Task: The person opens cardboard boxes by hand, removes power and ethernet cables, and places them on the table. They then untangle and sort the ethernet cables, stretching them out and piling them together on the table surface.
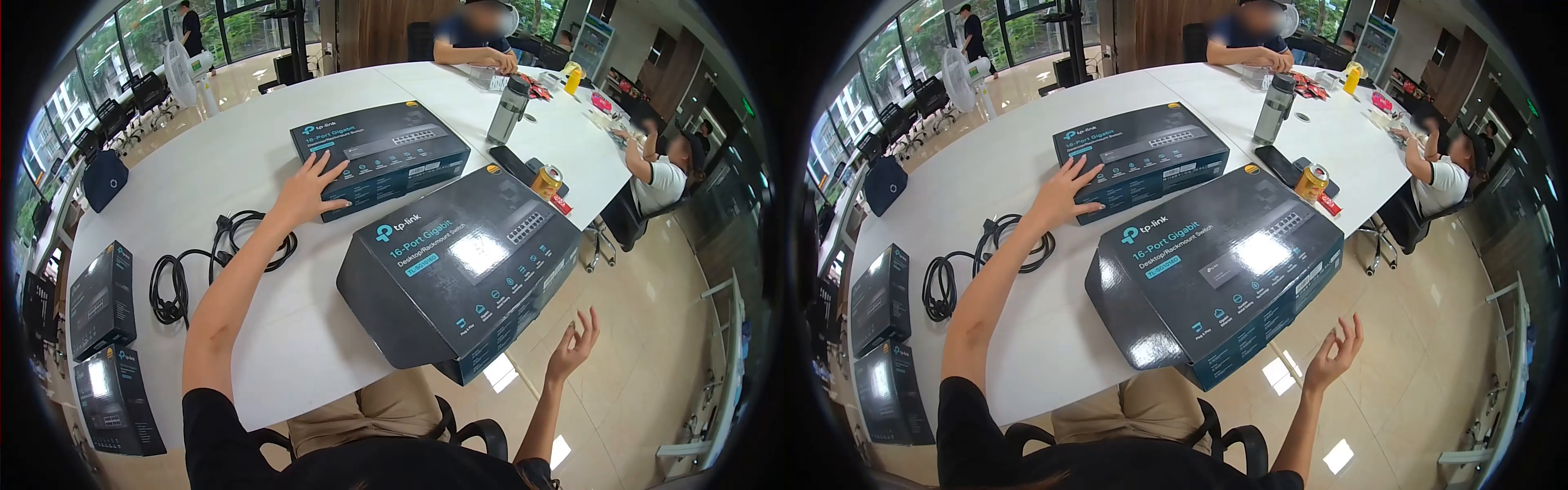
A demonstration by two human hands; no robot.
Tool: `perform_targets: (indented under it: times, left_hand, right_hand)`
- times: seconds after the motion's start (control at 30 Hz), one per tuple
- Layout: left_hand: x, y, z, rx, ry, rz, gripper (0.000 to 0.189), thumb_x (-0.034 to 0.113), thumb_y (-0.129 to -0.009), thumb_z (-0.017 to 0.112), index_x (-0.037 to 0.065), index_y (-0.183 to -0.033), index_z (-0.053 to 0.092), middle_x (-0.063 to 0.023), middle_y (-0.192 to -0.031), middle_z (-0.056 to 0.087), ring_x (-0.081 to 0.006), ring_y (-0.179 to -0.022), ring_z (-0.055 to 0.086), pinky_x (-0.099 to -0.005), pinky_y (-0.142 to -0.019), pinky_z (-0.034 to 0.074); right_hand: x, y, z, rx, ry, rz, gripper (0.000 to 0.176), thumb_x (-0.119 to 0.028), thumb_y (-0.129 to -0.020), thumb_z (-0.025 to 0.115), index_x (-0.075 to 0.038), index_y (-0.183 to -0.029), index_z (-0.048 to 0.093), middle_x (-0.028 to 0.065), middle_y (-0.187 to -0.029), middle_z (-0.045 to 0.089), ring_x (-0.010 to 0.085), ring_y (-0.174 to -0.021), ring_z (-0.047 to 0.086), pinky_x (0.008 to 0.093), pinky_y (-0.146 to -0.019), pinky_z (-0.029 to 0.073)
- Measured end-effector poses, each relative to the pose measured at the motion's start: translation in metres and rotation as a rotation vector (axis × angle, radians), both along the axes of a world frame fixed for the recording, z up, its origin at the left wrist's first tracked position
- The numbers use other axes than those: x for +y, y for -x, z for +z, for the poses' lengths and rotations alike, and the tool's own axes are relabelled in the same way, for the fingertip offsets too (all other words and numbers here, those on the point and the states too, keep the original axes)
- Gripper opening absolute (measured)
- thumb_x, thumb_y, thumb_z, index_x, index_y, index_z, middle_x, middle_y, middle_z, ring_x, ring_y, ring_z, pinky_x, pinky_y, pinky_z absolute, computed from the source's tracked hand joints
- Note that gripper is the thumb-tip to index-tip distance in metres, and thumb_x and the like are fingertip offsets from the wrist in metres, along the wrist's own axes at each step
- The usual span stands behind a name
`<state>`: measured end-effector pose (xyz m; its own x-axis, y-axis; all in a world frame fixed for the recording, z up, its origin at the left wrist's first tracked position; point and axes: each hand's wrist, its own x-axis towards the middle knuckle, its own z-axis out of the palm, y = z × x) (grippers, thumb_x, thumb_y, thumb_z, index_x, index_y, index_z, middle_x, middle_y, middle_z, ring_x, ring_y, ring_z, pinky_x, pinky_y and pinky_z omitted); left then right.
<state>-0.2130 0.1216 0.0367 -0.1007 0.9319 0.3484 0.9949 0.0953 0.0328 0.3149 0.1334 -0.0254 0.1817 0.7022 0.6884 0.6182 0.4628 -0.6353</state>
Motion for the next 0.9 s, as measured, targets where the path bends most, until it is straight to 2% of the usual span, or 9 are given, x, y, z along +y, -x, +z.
perform_targets:
  times: [0.27,0.33,0.4,0.47,0.53,0.67,0.73,0.87,0.9]
  left_hand:
    - [0.012,0.023,0.032,-0.004,0.064,-0.04,0.078,0.066,-0.072,0.061,0.025,-0.137,0.044,-0.02,-0.138,0.043,-0.0378,-0.122,0.046,-0.0417,-0.096,0.044]
    - [0.012,0.026,0.048,-0.053,0.103,-0.031,0.074,0.06,-0.074,0.063,0.025,-0.136,0.044,-0.0175,-0.135,0.046,-0.035,-0.119,0.049,-0.0408,-0.096,0.043]
    - [0.014,0.033,0.058,-0.116,0.112,-0.057,0.07,0.057,-0.075,0.063,0.024,-0.134,0.047,-0.0167,-0.131,0.05,-0.0351,-0.115,0.053,-0.0397,-0.095,0.043]
    - [0.013,0.034,0.07,-0.173,0.111,-0.064,0.067,0.053,-0.075,0.066,0.023,-0.132,0.05,-0.0154,-0.126,0.055,-0.034,-0.109,0.057,-0.0381,-0.093,0.044]
    - [0.012,0.036,0.08,-0.238,0.118,-0.068,0.065,0.048,-0.074,0.069,0.022,-0.13,0.052,-0.014,-0.121,0.059,-0.0327,-0.104,0.06,-0.0367,-0.091,0.046]
    - [0.013,0.049,0.089,-0.371,0.114,-0.109,0.063,0.038,-0.073,0.074,0.016,-0.129,0.054,-0.0126,-0.112,0.065,-0.0257,-0.1,0.063,-0.0329,-0.088,0.047]
    - [0.015,0.057,0.092,-0.415,0.114,-0.112,0.063,0.038,-0.074,0.073,0.014,-0.129,0.054,-0.0129,-0.112,0.065,-0.0233,-0.101,0.062,-0.0317,-0.089,0.046]
    - [0.015,0.059,0.078,-0.46,-0.041,-0.174,0.063,0.038,-0.068,0.077,0.012,-0.123,0.059,-0.0123,-0.112,0.064,-0.0244,-0.098,0.063,-0.0331,-0.085,0.048]
    - [0.014,0.065,0.067,-0.65,-0.028,-0.208,0.079,0.036,-0.062,0.082,0.011,-0.13,0.052,-0.0137,-0.128,0.054,-0.026,-0.115,0.054,-0.0342,-0.094,0.044]
  right_hand:
    - [0.055,0.078,0.133,-0.325,-0.237,0.343,0.026,0.004,-0.083,0.057,-0.002,-0.108,0.06,0.0117,-0.104,0.063,0.0257,-0.101,0.058,0.0317,-0.08,0.047]
    - [0.065,0.122,0.166,-0.446,-0.315,0.493,0.028,0.0,-0.081,0.061,-0.003,-0.109,0.06,0.012,-0.105,0.063,0.0286,-0.1,0.058,0.0336,-0.085,0.046]
    - [0.084,0.168,0.18,-0.616,-0.351,0.635,0.044,-0.008,-0.077,0.068,-0.006,-0.119,0.055,0.0129,-0.116,0.058,0.0302,-0.108,0.055,0.0362,-0.091,0.044]
    - [0.104,0.219,0.182,-0.791,-0.379,0.757,0.073,-0.017,-0.073,0.074,-0.011,-0.136,0.039,0.0146,-0.134,0.044,0.0311,-0.121,0.045,0.039,-0.098,0.04]
    - [0.135,0.271,0.161,-1.011,-0.509,0.742,0.104,-0.03,-0.064,0.081,-0.016,-0.146,0.019,0.016,-0.146,0.028,0.0327,-0.131,0.034,0.0443,-0.102,0.036]
    - [0.157,0.335,0.128,-1.294,-0.477,0.586,0.131,-0.041,-0.047,0.088,-0.02,-0.148,0.007,0.0165,-0.15,0.019,0.0393,-0.133,0.029,0.0585,-0.101,0.031]
    - [0.172,0.357,0.114,-1.061,-0.764,0.426,0.115,-0.031,-0.059,0.082,-0.02,-0.149,0.011,0.016,-0.138,0.036,0.0381,-0.122,0.042,0.0563,-0.097,0.037]
    - [0.184,0.355,0.113,-1.131,-0.775,0.484,0.092,-0.025,-0.069,0.071,-0.016,-0.146,0.022,0.0142,-0.117,0.051,0.0329,-0.102,0.054,0.0524,-0.087,0.045]
    - [0.186,0.357,0.111,-1.131,-0.821,0.468,0.085,-0.025,-0.073,0.067,-0.015,-0.146,0.024,0.0147,-0.114,0.052,0.033,-0.099,0.055,0.0527,-0.084,0.046]
